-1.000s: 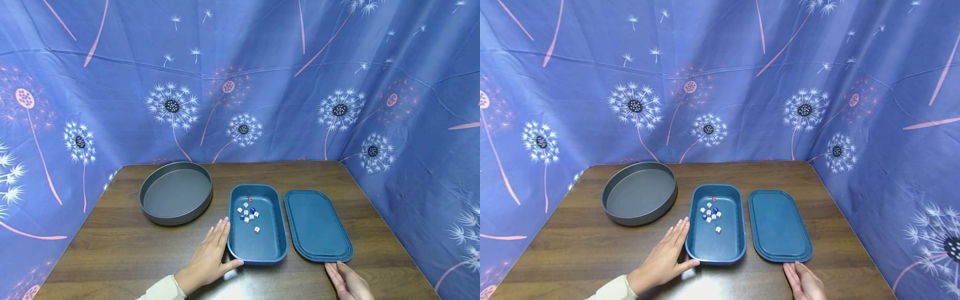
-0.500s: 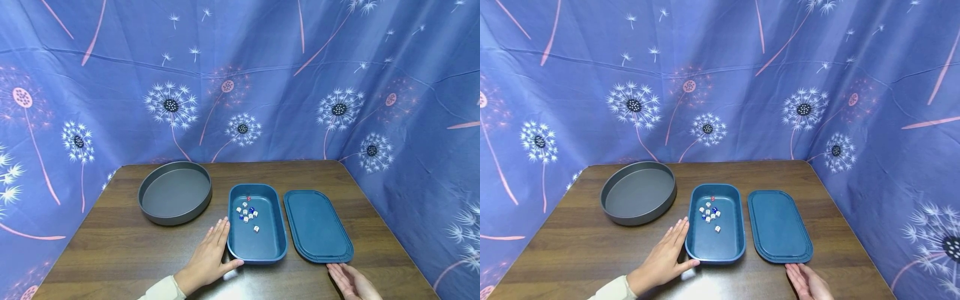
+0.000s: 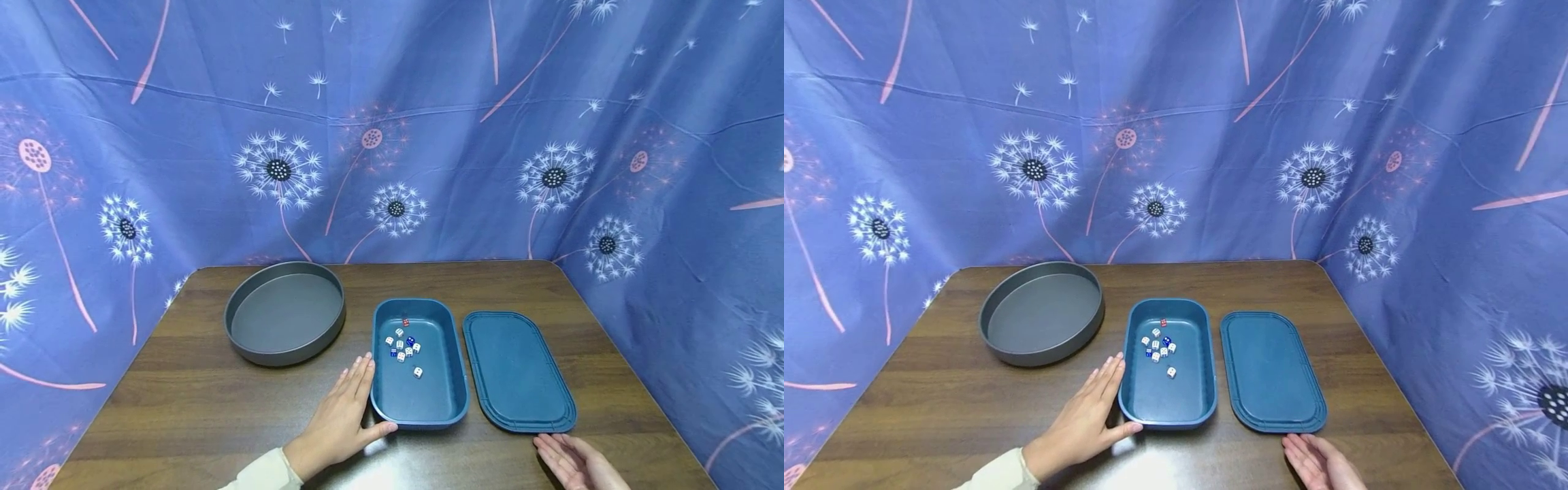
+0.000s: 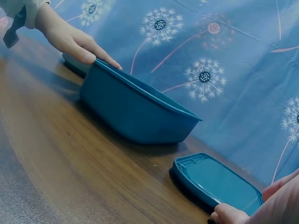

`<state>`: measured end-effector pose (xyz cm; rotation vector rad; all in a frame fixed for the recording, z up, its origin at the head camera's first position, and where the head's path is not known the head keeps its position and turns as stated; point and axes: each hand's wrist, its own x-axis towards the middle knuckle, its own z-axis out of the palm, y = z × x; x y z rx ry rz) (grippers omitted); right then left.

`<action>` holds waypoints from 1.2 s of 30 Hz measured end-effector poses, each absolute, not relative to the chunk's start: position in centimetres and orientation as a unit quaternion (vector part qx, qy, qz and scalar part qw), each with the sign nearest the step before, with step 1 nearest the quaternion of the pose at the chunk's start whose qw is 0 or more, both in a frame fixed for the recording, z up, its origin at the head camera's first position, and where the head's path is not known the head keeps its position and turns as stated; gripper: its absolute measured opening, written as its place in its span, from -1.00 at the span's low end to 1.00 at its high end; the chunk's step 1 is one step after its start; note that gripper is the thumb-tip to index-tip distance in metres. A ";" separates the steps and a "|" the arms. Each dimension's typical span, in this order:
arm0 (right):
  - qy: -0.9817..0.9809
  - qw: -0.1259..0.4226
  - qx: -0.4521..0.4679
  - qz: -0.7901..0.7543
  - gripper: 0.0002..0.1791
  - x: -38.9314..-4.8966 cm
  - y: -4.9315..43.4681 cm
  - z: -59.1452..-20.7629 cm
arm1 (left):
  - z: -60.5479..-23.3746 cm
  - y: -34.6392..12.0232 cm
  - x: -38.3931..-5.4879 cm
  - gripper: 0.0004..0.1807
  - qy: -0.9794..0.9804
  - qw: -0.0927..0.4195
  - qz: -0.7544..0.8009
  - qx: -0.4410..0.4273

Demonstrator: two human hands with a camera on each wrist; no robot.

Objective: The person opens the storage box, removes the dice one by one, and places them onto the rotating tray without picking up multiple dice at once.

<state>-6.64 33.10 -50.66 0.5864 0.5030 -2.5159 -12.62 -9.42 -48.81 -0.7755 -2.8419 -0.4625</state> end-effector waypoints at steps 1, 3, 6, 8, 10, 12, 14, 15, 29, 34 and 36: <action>0.184 0.258 0.212 -0.925 -0.72 -6.6 33.2 -50.7 | -48.8 -9.4 -12.6 0.15 -0.950 0.079 -0.156 -0.260; 0.178 0.264 0.208 -0.925 -0.63 -6.5 33.2 -50.9 | -48.8 -9.4 -12.6 0.15 -0.950 0.079 -0.156 -0.260; 0.165 0.271 0.199 -0.927 -0.69 -6.4 33.3 -51.0 | -48.8 -9.3 -12.6 0.15 -0.951 0.073 -0.156 -0.257; 0.154 0.273 0.196 -0.929 -0.75 -6.4 33.2 -51.0 | -48.7 -9.3 -12.6 0.15 -0.952 0.070 -0.155 -0.256; 0.151 0.274 0.196 -0.929 -0.78 -6.4 33.2 -50.9 | -48.6 -9.4 -12.6 0.15 -0.952 0.067 -0.154 -0.256; 0.156 0.272 0.198 -0.929 -0.80 -6.4 33.1 -50.8 | -48.6 -9.4 -12.6 0.15 -0.952 0.067 -0.152 -0.256; 0.167 0.265 0.201 -0.928 -0.80 -6.4 33.0 -50.7 | -48.6 -9.4 -12.6 0.15 -0.952 0.068 -0.151 -0.257; 0.167 0.264 0.205 -0.928 -0.78 -6.3 32.9 -50.6 | -48.7 -9.4 -12.6 0.15 -0.952 0.068 -0.150 -0.257; 0.141 0.317 0.115 -0.931 -0.50 -6.3 32.5 -49.0 | -46.0 -11.1 -13.7 0.10 -0.943 0.035 -0.162 -0.288; 0.130 0.288 -0.014 -0.949 -0.35 -6.7 31.7 -48.3 | -43.7 -14.2 -16.1 0.10 -0.939 0.098 -0.142 -0.298; 0.153 0.252 -0.050 -0.954 -0.37 -6.9 31.3 -48.0 | -42.9 -16.0 -17.3 0.09 -0.940 0.121 -0.139 -0.287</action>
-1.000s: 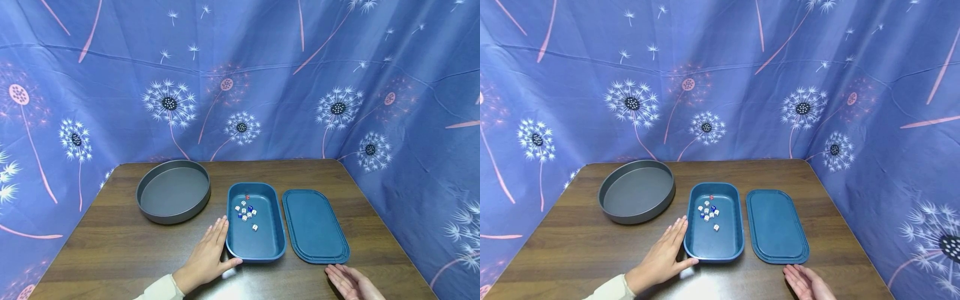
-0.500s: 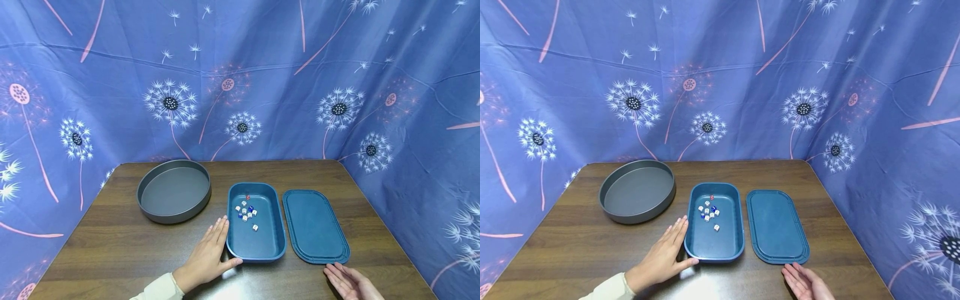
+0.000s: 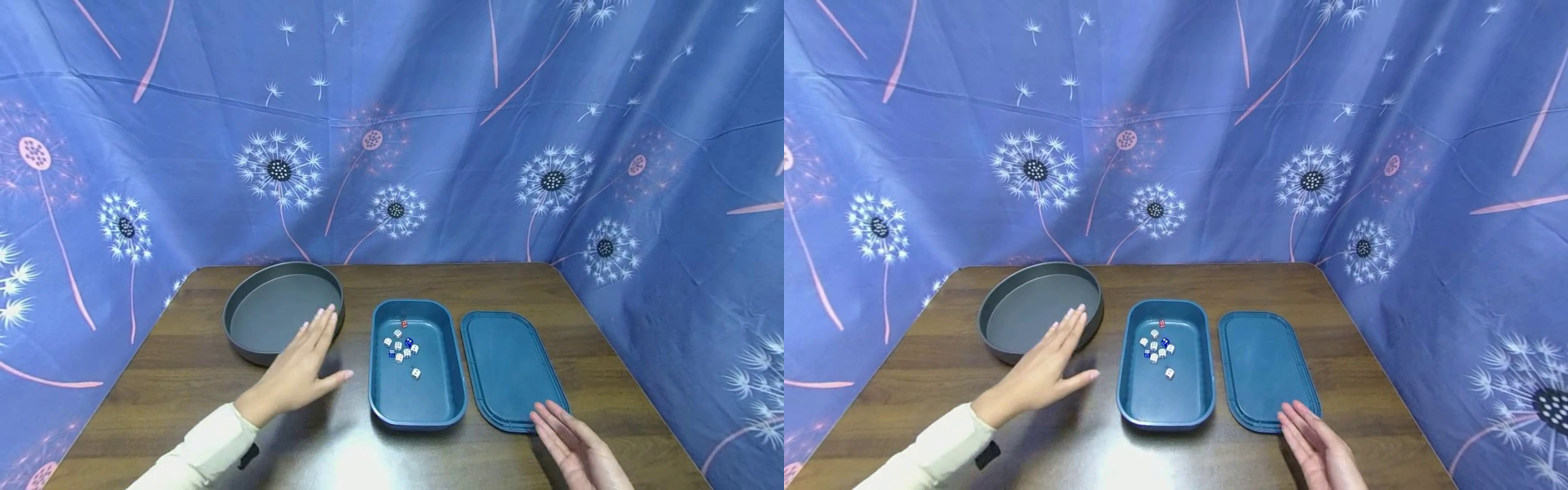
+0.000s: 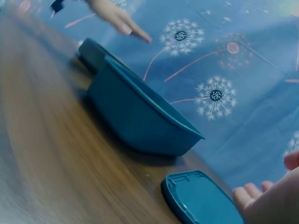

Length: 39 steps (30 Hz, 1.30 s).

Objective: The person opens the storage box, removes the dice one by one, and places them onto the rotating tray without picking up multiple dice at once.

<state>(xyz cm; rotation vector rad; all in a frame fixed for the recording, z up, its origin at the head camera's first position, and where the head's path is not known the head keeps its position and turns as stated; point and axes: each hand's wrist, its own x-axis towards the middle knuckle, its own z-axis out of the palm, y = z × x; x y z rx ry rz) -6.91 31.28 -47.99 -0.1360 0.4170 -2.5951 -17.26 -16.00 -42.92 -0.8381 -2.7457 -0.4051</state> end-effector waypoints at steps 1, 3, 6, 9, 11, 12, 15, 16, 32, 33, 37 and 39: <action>0.175 0.230 -0.064 -0.955 -0.39 -7.0 31.0 -47.8 | -42.6 -17.0 -17.8 0.09 -0.943 0.128 -0.137 -0.276; 0.250 0.168 -0.084 -0.950 -0.44 -7.2 30.4 -47.2 | -42.1 -19.0 -18.7 0.10 -0.948 0.130 -0.146 -0.251; 0.387 0.057 -0.094 -0.915 -0.53 -7.2 29.3 -46.1 | -41.8 -22.1 -19.8 0.10 -0.955 0.127 -0.170 -0.206; 0.521 -0.046 -0.070 -0.849 -0.59 -7.3 28.2 -44.9 | -42.2 -24.8 -20.3 0.11 -0.959 0.125 -0.187 -0.170; 0.578 -0.088 -0.053 -0.810 -0.60 -7.4 27.6 -44.4 | -42.9 -26.4 -20.5 0.12 -0.963 0.122 -0.184 -0.155; 0.600 -0.101 -0.042 -0.792 -0.59 -7.5 27.4 -44.2 | -43.2 -27.0 -20.6 0.12 -0.965 0.119 -0.182 -0.148; 0.627 -0.118 -0.041 -0.769 -0.55 -7.7 26.9 -43.9 | -44.2 -28.6 -20.7 0.13 -0.969 0.101 -0.182 -0.131; 0.634 -0.121 -0.041 -0.763 -0.54 -7.8 26.8 -43.8 | -44.5 -29.0 -20.7 0.13 -0.970 0.094 -0.183 -0.126; 0.658 -0.145 -0.049 -0.737 -0.55 -8.8 26.0 -43.7 | -47.5 -31.6 -20.3 0.16 -0.975 0.013 -0.211 -0.073; 0.662 -0.146 -0.052 -0.734 -0.55 -8.9 25.9 -43.7 | -47.6 -31.6 -20.3 0.16 -0.974 0.010 -0.213 -0.072; 0.678 -0.145 -0.054 -0.719 -0.54 -9.4 25.2 -43.2 | -47.6 -31.6 -20.5 0.17 -0.974 0.006 -0.212 -0.072; 0.687 -0.144 -0.048 -0.711 -0.54 -9.9 24.7 -42.8 | -47.6 -31.6 -20.6 0.17 -0.975 0.006 -0.211 -0.073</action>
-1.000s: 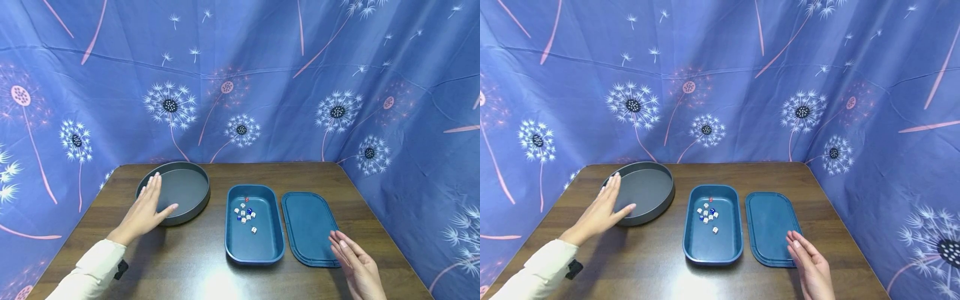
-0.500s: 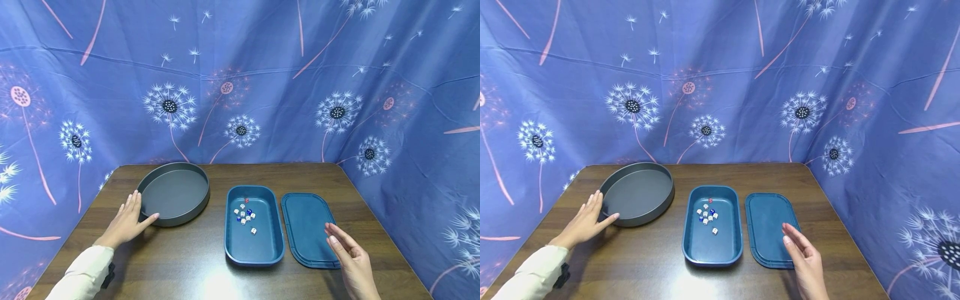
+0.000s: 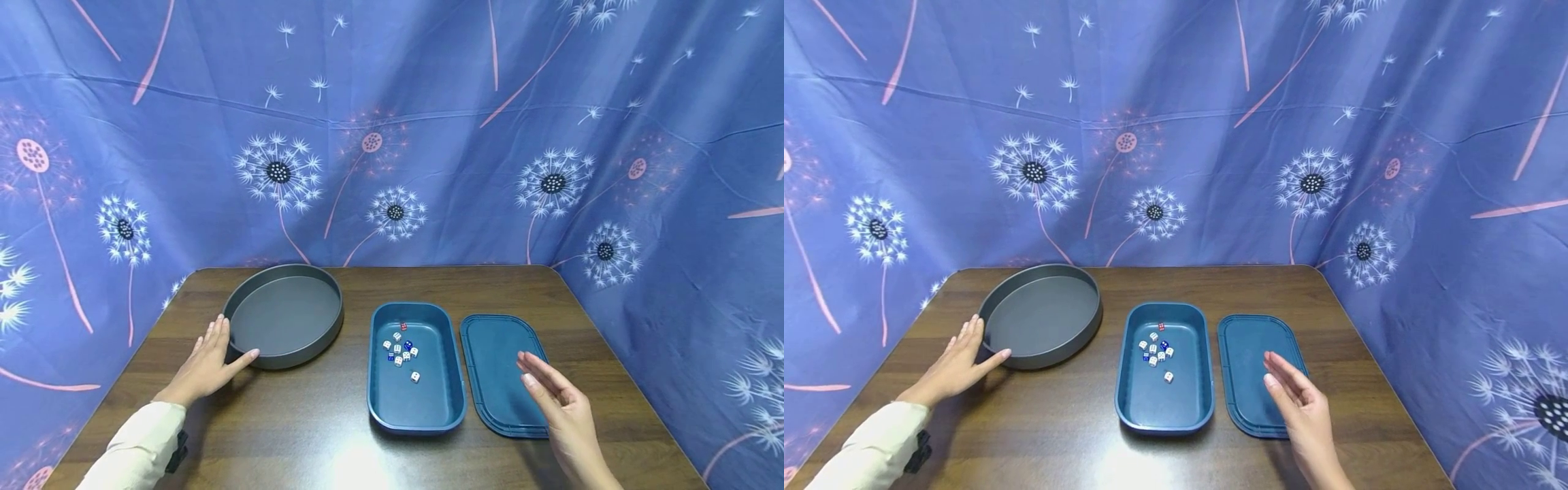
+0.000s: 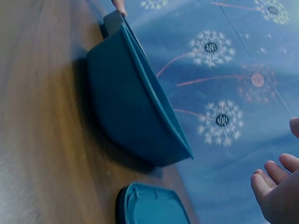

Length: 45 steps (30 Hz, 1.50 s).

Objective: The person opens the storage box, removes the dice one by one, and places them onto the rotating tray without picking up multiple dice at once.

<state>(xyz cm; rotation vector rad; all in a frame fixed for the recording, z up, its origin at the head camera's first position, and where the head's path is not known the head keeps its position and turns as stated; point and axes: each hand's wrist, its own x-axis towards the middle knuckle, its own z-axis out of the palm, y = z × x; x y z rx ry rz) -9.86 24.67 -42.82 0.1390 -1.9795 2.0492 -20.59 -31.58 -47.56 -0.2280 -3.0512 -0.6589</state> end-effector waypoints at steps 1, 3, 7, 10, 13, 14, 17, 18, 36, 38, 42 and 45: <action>-0.692 0.142 0.044 0.706 -0.53 -10.1 24.4 -42.6 | -47.5 -31.6 -20.6 0.17 -0.975 0.006 -0.209 -0.072; -0.702 0.137 0.048 0.697 -0.53 -10.8 23.7 -42.3 | -47.4 -31.6 -20.6 0.17 -0.976 0.006 -0.206 -0.071; -0.730 0.120 0.069 0.670 -0.53 -12.2 21.8 -42.0 | -47.3 -31.6 -20.6 0.17 -0.976 0.004 -0.204 -0.072; -0.743 0.101 0.083 0.656 -0.56 -13.4 20.0 -42.3 | -47.3 -31.7 -20.5 0.17 -0.977 0.004 -0.201 -0.071; -0.747 0.064 0.081 0.657 -0.56 -14.8 18.1 -42.9 | -47.4 -31.7 -20.5 0.17 -0.978 0.004 -0.197 -0.070; -0.748 0.049 0.077 0.657 -0.56 -15.2 17.5 -43.2 | -47.4 -31.7 -20.5 0.17 -0.978 0.005 -0.197 -0.070; -0.761 0.013 0.070 0.645 -0.53 -16.2 15.9 -44.2 | -47.4 -31.5 -20.6 0.16 -0.978 0.005 -0.196 -0.071; -0.769 0.007 0.070 0.636 -0.53 -16.5 15.4 -44.5 | -47.3 -31.4 -20.6 0.16 -0.978 0.005 -0.198 -0.071; -0.929 0.010 0.085 0.359 -0.49 -18.4 12.2 -47.1 | -47.2 -31.5 -20.3 0.14 -0.976 0.009 -0.205 -0.078; -0.936 0.006 0.077 0.343 -0.50 -18.5 12.0 -47.2 | -47.2 -31.6 -20.3 0.14 -0.976 0.008 -0.203 -0.077; -0.945 0.004 0.063 0.322 -0.54 -18.6 11.7 -47.5 | -47.3 -31.6 -20.3 0.14 -0.976 0.007 -0.204 -0.078; -0.948 0.003 0.054 0.313 -0.59 -18.7 11.6 -47.7 | -47.4 -31.7 -20.3 0.14 -0.976 0.008 -0.205 -0.079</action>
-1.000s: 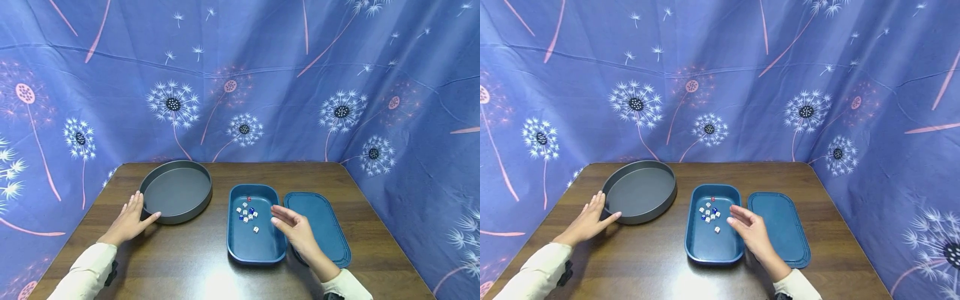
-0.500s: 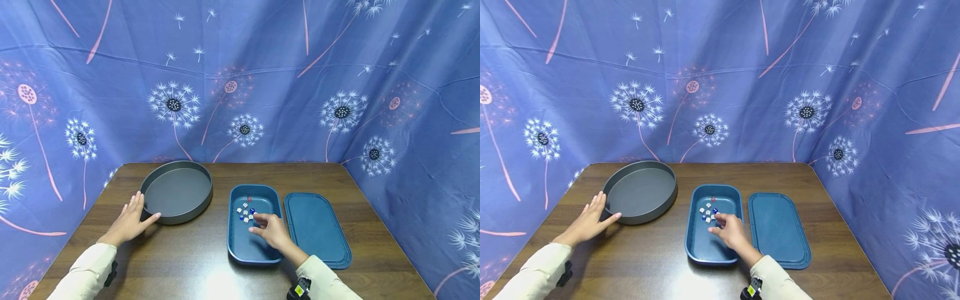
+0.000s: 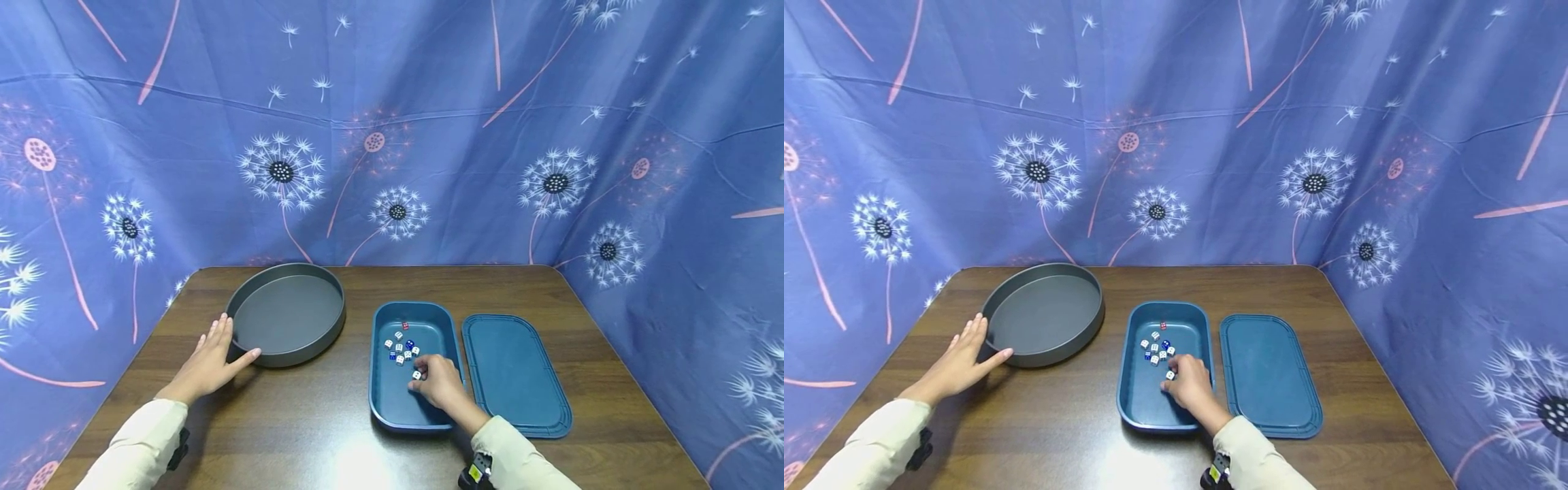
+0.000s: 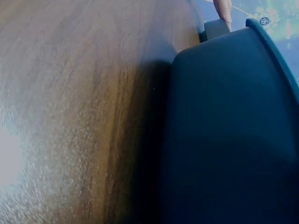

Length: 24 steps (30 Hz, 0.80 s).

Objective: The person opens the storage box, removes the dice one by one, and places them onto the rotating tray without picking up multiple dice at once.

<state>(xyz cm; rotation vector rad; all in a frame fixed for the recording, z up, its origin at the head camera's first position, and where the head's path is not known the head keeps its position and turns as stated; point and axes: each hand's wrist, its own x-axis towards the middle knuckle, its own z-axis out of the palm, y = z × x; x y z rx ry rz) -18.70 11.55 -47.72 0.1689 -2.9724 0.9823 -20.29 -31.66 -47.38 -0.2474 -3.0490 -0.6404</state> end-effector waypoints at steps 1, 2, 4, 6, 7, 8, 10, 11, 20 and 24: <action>-0.949 0.003 0.053 0.311 -0.61 -18.7 11.5 -47.8 | -47.4 -31.7 -20.3 0.14 -0.975 0.008 -0.205 -0.080; -0.949 0.002 0.051 0.310 -0.63 -18.7 11.5 -47.8 | -47.3 -31.7 -20.3 0.13 -0.975 0.007 -0.205 -0.080; -0.951 0.005 0.052 0.306 -0.69 -18.7 11.4 -47.8 | -47.3 -31.7 -20.2 0.13 -0.975 0.007 -0.206 -0.080; -0.952 0.010 0.056 0.301 -0.74 -18.6 11.4 -47.8 | -47.3 -31.6 -20.2 0.13 -0.975 0.007 -0.209 -0.081; -0.953 0.015 0.060 0.296 -0.76 -18.6 11.4 -47.9 | -47.3 -31.6 -20.2 0.13 -0.974 0.009 -0.209 -0.081; -0.955 0.016 0.061 0.290 -0.77 -18.6 11.4 -47.9 | -47.3 -31.6 -20.2 0.13 -0.975 0.009 -0.209 -0.081; -0.958 0.018 0.061 0.281 -0.77 -18.5 11.4 -47.9 | -47.2 -31.5 -20.1 0.13 -0.975 0.011 -0.207 -0.082; -0.958 0.017 0.061 0.280 -0.77 -18.5 11.4 -47.9 | -47.2 -31.5 -20.1 0.13 -0.975 0.011 -0.205 -0.081; -0.951 0.036 0.059 0.301 -0.81 -18.3 11.3 -47.6 | -47.3 -31.6 -20.2 0.14 -0.975 0.014 -0.206 -0.079; -0.945 0.056 0.073 0.313 -0.82 -18.1 11.2 -46.9 | -47.4 -31.7 -20.2 0.14 -0.976 0.009 -0.202 -0.079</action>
